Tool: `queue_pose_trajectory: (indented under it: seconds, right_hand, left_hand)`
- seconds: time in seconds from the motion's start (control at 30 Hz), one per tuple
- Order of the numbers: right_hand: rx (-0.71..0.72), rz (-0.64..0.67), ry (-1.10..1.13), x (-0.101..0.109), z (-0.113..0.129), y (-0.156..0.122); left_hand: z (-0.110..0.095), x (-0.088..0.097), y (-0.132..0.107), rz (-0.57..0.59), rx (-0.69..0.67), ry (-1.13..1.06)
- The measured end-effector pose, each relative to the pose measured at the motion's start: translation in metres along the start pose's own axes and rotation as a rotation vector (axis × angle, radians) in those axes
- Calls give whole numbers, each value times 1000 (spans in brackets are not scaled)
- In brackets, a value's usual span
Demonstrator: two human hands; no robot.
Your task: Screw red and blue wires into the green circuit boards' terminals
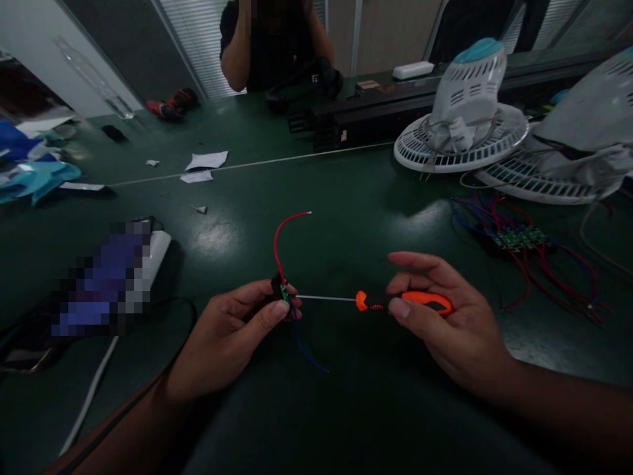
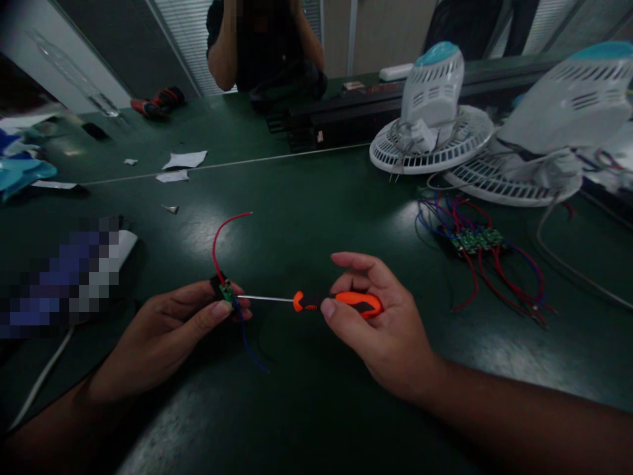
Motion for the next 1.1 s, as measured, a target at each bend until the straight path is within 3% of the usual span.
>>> queue_pose_trajectory:
  seconds: [0.23, 0.73, 1.1]
  right_hand:
    - [-107, 26, -53, -3, 0, -2]
    - [25, -7, 57, 0, -2, 0]
    - [-70, -21, 4, -1, -3, 1]
  left_hand:
    - [1, 1, -2, -6, 19, -19]
    - [-1, 0, 0, -1, -23, 15]
    - [3, 1, 0, 9, -10, 10]
Point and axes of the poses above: each hand's wrist, its own y-axis towards the middle knuckle, its own x-axis out of the back of the hand, z = x × y, the point moved 7 cm from there along y, towards the middle knuckle, and after that the axes turned 4 degrees about z, right-handed, at the moved point
